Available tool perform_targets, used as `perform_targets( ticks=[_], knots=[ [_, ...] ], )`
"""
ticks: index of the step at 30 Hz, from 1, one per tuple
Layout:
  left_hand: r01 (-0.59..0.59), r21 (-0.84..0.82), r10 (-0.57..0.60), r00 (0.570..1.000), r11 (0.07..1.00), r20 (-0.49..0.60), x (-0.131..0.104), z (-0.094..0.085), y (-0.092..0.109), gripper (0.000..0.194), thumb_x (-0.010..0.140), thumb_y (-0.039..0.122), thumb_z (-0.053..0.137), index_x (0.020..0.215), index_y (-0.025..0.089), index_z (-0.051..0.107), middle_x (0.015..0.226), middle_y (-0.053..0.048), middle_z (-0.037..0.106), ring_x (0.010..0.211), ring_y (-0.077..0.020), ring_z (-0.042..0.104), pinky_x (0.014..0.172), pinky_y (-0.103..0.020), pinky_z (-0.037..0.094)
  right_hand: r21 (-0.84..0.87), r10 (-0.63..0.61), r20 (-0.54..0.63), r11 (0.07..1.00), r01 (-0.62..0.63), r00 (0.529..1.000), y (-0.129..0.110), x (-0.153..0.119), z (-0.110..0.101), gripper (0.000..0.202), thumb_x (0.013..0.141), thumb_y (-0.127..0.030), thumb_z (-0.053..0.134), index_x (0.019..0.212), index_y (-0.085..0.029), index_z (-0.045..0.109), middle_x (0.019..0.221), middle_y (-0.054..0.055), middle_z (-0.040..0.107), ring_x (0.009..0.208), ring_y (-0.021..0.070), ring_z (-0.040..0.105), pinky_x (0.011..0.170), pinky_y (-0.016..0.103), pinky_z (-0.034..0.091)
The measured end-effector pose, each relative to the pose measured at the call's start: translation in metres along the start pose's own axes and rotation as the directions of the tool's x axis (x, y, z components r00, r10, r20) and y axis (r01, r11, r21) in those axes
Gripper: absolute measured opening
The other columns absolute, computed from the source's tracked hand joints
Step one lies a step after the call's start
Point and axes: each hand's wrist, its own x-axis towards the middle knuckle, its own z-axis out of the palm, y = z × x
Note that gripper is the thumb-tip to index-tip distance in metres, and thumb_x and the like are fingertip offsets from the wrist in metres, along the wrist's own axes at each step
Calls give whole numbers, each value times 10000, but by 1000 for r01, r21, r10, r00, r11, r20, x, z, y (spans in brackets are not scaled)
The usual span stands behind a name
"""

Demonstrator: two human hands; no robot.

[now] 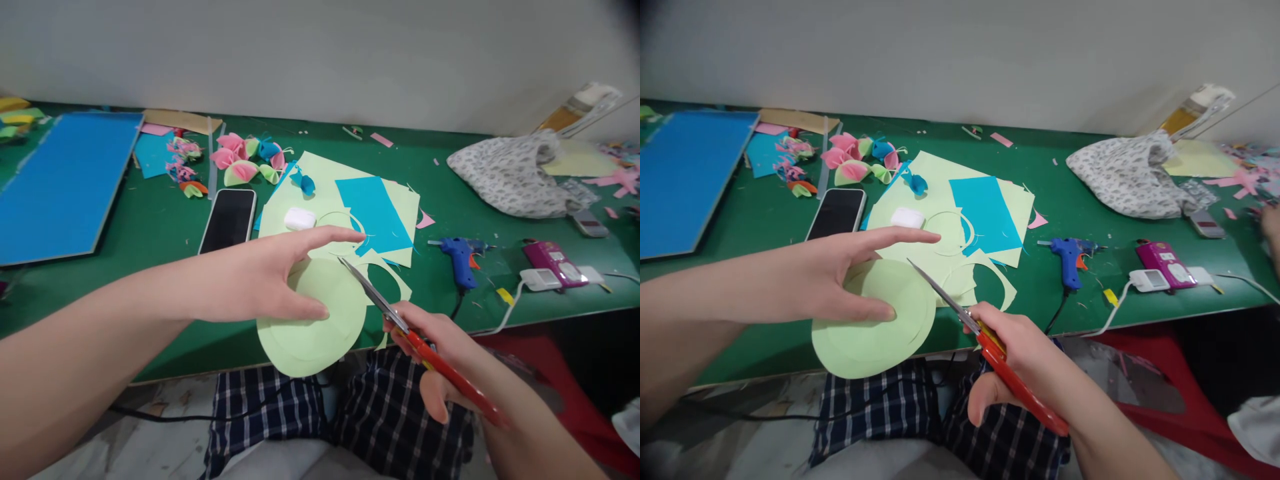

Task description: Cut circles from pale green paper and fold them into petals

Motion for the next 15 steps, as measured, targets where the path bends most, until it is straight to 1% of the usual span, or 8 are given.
perform_targets(
  ticks=[4,5,7,9,10,12,15],
  knots=[
    [-28,49,28,1000,998,2,-1,1,-1,749,770,291,704,1464,379,437,512,86,324,392,-103,332,413,-236,224,56,95,35,994,-97,995,-10,-4,2,492,552,-528,882,775,-241,550,637,-60,383,486,101,458,405,188,253],
    [-34,60,34,999,998,3,-1,1,-2,746,776,295,698,1469,377,432,505,88,343,387,-104,338,419,-236,234,65,104,41,992,-107,994,-11,-5,2,496,553,-532,882,769,-239,546,638,-62,377,485,100,461,404,185,261],
    [-22,71,21,1000,997,14,0,0,-4,760,772,311,705,1472,398,422,539,81,454,389,-104,357,416,-235,251,81,98,39,992,-101,994,-13,-6,2,488,568,-534,877,747,-233,538,639,-61,373,490,101,471,414,184,292],
    [-5,73,2,999,997,39,2,-3,-5,788,749,316,726,1467,433,421,669,63,597,397,-98,379,399,-232,262,108,96,26,989,-98,995,-15,-6,2,454,616,-534,853,734,-228,539,640,-58,372,485,100,471,422,186,315],
    [-9,73,5,999,997,54,3,-5,-5,799,737,311,734,1463,442,427,740,53,640,401,-95,392,392,-231,270,127,104,27,986,-106,994,-15,-6,2,437,636,-530,842,732,-227,543,640,-59,369,470,95,462,417,187,315],
    [-40,64,34,996,997,79,5,-9,-5,804,717,294,743,1454,433,453,792,43,667,409,-100,432,392,-228,298,172,131,49,975,-137,990,-16,-7,1,407,657,-514,832,739,-229,553,642,-66,357,424,75,421,389,186,292],
    [-69,35,65,993,997,95,7,-10,-8,786,674,282,767,1412,409,528,739,46,660,415,-117,482,410,-230,341,240,166,109,952,-188,980,-15,-8,0,388,640,-469,853,734,-237,557,623,-84,313,368,48,358,360,180,251]
  ],
)
